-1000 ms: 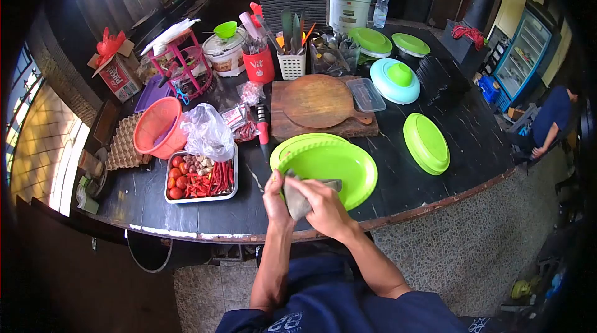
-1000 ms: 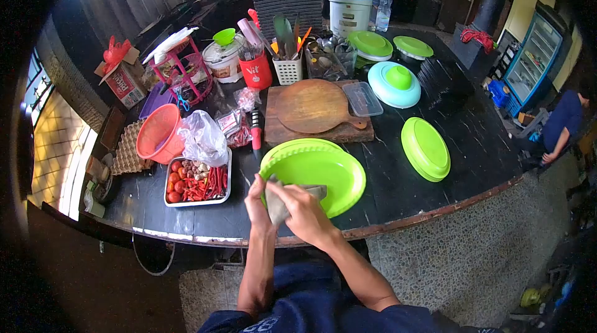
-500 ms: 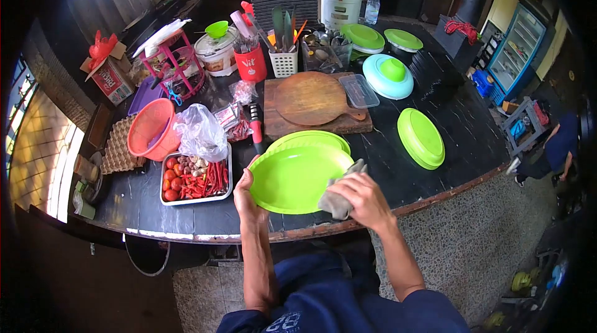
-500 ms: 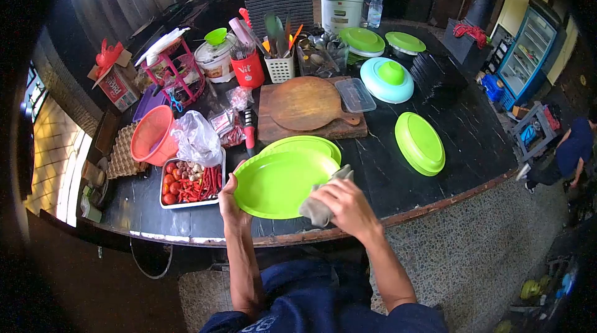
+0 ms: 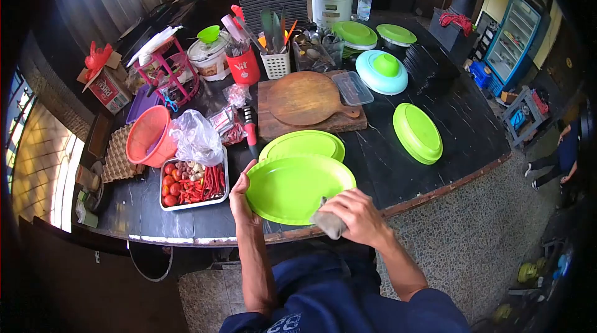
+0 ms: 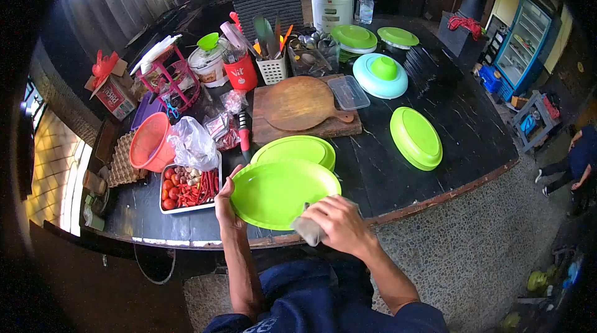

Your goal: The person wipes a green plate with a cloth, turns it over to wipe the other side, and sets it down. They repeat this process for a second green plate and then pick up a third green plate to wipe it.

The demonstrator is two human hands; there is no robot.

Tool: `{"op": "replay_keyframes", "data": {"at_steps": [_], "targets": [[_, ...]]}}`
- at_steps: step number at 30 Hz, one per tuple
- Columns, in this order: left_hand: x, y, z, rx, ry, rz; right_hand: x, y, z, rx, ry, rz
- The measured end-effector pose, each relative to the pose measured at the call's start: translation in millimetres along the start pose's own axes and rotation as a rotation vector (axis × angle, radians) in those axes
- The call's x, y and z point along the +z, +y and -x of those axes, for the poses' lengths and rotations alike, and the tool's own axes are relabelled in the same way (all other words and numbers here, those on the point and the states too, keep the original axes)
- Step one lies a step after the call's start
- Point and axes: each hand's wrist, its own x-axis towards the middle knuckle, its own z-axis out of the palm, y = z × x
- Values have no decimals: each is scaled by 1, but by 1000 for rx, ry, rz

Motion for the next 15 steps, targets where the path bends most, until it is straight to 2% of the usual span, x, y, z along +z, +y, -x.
{"op": "replay_keyframes", "data": {"at_steps": [5, 11, 15], "targets": [[12, -10, 4, -33, 22, 43, 8, -21, -10, -26, -8, -21], [38, -28, 14, -39, 66, 87, 32, -34, -21, -88, 117, 117], [53, -25, 24, -88, 53, 95, 28, -23, -19, -41, 130, -18]]}}
